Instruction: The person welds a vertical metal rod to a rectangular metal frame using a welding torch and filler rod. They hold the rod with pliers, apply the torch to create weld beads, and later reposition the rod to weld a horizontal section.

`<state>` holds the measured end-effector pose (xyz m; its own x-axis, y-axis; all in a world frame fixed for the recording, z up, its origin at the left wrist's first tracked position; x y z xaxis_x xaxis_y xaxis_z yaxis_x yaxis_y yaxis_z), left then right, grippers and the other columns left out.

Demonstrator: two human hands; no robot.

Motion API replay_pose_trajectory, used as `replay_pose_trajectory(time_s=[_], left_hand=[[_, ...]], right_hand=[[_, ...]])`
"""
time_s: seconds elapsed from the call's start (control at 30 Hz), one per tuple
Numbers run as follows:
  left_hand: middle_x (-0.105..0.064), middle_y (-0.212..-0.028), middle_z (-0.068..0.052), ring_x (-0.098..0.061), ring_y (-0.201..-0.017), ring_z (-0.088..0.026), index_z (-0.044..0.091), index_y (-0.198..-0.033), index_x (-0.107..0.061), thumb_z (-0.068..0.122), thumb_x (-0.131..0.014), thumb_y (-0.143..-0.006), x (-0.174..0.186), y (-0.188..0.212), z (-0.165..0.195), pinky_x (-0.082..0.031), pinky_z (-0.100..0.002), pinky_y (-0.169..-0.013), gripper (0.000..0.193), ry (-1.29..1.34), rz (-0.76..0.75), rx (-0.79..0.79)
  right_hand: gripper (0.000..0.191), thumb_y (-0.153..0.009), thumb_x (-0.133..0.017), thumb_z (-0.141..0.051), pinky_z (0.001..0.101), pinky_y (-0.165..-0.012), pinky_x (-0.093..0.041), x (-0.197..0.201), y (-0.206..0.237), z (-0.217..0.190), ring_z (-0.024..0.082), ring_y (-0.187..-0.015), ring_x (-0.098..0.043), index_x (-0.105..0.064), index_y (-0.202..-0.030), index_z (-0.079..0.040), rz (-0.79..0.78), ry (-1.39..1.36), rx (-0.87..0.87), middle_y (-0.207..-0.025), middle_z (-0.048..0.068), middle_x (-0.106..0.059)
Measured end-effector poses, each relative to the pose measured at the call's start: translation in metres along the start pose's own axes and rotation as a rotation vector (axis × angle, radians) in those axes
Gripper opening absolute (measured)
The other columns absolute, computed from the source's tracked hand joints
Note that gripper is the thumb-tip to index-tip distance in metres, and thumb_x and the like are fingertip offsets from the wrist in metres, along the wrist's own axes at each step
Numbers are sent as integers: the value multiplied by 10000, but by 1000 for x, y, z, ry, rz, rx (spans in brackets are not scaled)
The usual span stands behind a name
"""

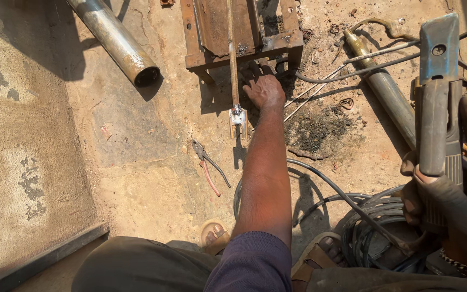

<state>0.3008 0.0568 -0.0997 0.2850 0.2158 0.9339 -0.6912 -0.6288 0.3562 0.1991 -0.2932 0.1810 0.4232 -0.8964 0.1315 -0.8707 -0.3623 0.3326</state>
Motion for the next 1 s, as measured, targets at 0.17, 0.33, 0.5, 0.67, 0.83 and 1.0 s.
replay_pose_trajectory(time_s=[0.17, 0.33, 0.5, 0.67, 0.83, 1.0], left_hand=[[-701, -1196, -49, -562, -1208, -248, 140, -1171, -746, 190, -619, -978, -4, 0, -8, -353, -476, -1101, 237, 18, -142, 52], [-589, -1363, -97, -514, -1284, -288, 145, -1235, -720, 182, -608, -975, 10, 9, -21, -374, -489, -1093, 285, 39, -198, 109], [-327, -1558, -253, -241, -1438, -443, 29, -1501, -416, 109, -760, -704, 13, 58, -14, -215, -604, -1144, 872, 434, 102, 83], [-579, -1423, -157, -525, -1362, -318, 58, -1364, -588, -86, -595, -896, -15, 163, -15, -398, -498, -1182, 490, 688, 369, -516], [-700, -1130, -96, -675, -1006, -241, 85, -1067, -683, 1, -674, -876, -27, 248, -97, -493, -415, -851, 209, 550, 226, -937], [-628, -1021, -89, -634, -982, -256, 75, -1045, -641, 145, -658, -934, -3, 252, -209, -480, -425, -906, 132, 593, 322, -399]], right_hand=[[864, -1017, -547, -74, 388, -508, -567, -13, 3, -16, 206, -699, -622, -142, -1747, -296, 35, -66, -62, -1109, 184, -580], [917, -1004, -542, 12, 392, -497, -581, -19, -6, -26, 236, -694, -662, -126, -1783, -234, -17, -69, -4, -1095, 222, -630], [890, -1000, -571, 12, 385, -490, -531, -31, -12, -32, 240, -669, -628, -220, -1790, -198, 76, -9, -37, -1017, 218, -630], [854, -1004, -572, -30, 375, -494, -541, -48, -30, -42, 219, -683, -632, -205, -1762, -174, 50, 58, 53, -1096, 204, -622], [846, -1026, -554, -85, 390, -502, -568, -58, -49, -40, 221, -641, -608, -179, -1771, -226, -53, 72, 137, -1103, 205, -580], [809, -1141, -613, -116, 366, -588, -614, -62, -61, -30, 169, -736, -655, -131, -1778, -243, -95, -29, 212, -1197, 142, -603]])
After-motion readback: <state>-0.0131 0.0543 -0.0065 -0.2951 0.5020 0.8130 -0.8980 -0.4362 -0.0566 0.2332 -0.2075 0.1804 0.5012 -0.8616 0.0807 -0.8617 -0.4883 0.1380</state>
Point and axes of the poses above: each hand's wrist, its own y-axis away from the middle knuckle, its own x-axis out of the back of the hand, z = x × y, the point moved 3 cm from there along -y, towards the middle knuckle
